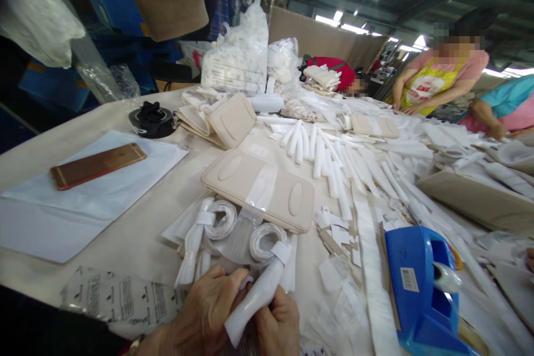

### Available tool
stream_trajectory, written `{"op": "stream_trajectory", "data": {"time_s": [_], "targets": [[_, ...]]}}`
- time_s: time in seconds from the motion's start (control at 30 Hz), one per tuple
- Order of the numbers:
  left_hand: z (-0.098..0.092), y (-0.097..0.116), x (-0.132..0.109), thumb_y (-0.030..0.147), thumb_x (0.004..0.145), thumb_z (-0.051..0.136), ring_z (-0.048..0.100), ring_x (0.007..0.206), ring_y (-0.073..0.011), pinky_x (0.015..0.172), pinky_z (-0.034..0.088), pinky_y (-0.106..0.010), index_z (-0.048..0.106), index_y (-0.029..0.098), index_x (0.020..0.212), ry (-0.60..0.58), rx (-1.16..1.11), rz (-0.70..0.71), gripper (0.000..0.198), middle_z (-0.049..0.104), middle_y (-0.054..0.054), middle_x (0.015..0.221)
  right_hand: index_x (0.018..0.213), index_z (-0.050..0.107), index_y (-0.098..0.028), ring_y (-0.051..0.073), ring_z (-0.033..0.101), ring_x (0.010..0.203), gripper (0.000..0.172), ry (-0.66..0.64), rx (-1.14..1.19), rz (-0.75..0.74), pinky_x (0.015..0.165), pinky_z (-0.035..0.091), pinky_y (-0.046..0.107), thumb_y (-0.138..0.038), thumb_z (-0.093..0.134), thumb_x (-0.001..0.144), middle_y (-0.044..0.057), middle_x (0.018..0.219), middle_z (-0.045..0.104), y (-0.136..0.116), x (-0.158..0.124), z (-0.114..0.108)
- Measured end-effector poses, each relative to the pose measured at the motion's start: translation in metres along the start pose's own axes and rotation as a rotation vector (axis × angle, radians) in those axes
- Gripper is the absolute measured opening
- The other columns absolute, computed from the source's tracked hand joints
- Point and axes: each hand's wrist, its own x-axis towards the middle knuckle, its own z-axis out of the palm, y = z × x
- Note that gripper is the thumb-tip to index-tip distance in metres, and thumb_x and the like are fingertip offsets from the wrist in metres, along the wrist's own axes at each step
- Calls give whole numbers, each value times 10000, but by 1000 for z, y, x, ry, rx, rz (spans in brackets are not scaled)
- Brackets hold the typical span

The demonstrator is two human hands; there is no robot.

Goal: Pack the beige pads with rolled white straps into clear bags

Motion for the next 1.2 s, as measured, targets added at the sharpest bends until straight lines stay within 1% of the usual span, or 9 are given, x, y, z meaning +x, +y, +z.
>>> {"op": "stream_trajectory", "data": {"time_s": [0.13,0.33,0.47,0.57,0.77,0.83,0.9,1.03,1.2], "targets": [[-1,0,0,113,924,231,497,460,-163,495,311,-316,489,112,928,-69,46,20,258,545,-16,578,561,629,-144,103,361,523,326,-5,-34,-19,469,314,208,-457,701,616,-15,522,510,-4,-2,-3],[-3,0,1,79,899,259,493,470,-164,511,316,-324,452,173,762,-182,-14,-62,255,545,-13,595,626,643,-169,121,403,515,299,-13,-102,-94,500,359,224,-467,657,643,-22,516,527,-7,-9,-13],[-2,1,2,81,889,268,488,468,-167,519,315,-328,428,188,720,-169,4,-54,256,541,-11,590,745,679,-164,145,473,544,301,10,-99,-114,532,403,239,-445,656,639,-9,568,579,0,-8,-14],[-3,1,3,81,877,287,468,453,-170,521,304,-331,411,201,701,-158,32,-57,247,540,-5,579,761,673,-162,150,503,549,276,13,-117,-121,526,406,233,-411,644,645,-6,580,607,8,-6,-12],[-7,2,7,76,821,343,488,482,-180,521,300,-315,465,198,724,-219,-27,-184,198,564,-6,582,896,648,-150,185,572,567,346,7,-162,-152,541,445,264,-423,613,685,25,636,667,18,-2,-7],[-10,4,10,82,812,366,510,509,-184,527,306,-312,485,196,720,-286,-39,-229,188,587,-16,607,877,643,-159,198,595,597,333,37,-180,-182,565,460,273,-436,599,696,40,675,682,21,-1,-7],[-13,6,15,98,820,384,545,558,-191,557,333,-308,516,192,739,-404,-50,-304,180,615,-28,645,852,639,-173,208,613,628,311,72,-206,-208,593,470,279,-441,585,704,44,692,686,24,-1,-7],[-20,10,26,155,850,399,611,717,-227,652,397,-318,577,185,850,-644,-78,-546,181,660,-56,759,882,634,-186,218,628,654,298,104,-286,-273,621,473,285,-414,560,705,49,718,694,30,-1,-9],[-27,8,39,211,853,408,629,849,-265,735,436,-361,590,185,921,-759,-160,-706,196,681,-72,875,875,628,-186,235,611,576,325,216,-453,-314,556,446,295,-435,487,722,51,614,661,37,0,-7]]}}
